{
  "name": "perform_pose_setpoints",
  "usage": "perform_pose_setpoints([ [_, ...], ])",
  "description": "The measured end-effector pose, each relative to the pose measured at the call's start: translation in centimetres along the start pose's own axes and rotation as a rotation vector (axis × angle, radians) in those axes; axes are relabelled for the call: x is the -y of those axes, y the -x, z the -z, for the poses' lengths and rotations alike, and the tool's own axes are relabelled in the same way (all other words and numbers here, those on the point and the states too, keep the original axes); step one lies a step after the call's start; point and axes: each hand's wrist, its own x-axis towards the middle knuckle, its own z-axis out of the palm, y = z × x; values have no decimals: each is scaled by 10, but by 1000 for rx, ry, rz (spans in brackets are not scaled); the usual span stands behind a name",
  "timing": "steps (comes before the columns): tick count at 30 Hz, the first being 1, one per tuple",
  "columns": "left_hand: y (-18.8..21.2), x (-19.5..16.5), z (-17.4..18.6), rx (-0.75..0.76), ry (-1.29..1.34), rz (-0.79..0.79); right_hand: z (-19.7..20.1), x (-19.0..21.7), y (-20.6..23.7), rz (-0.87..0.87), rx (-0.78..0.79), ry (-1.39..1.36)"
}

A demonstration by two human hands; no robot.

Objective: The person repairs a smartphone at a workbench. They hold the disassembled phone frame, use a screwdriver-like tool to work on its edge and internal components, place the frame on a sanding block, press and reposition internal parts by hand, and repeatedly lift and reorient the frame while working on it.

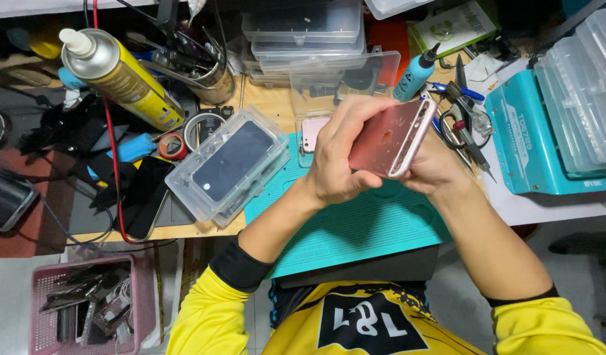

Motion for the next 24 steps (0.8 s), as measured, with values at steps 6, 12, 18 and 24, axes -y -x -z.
perform_pose_setpoints([
  [6, 3, 5, -6, -144, 25, 197, -20, -9, 12, 687, -114, 1082],
  [12, 6, 8, -8, -179, 84, 269, -15, -1, 4, 111, -125, 806],
  [18, 3, 13, -17, -222, 279, 303, -19, 2, 11, 229, -133, 801],
  [24, 4, 19, -25, -251, 437, 358, -16, 9, 13, 295, -80, 820],
])
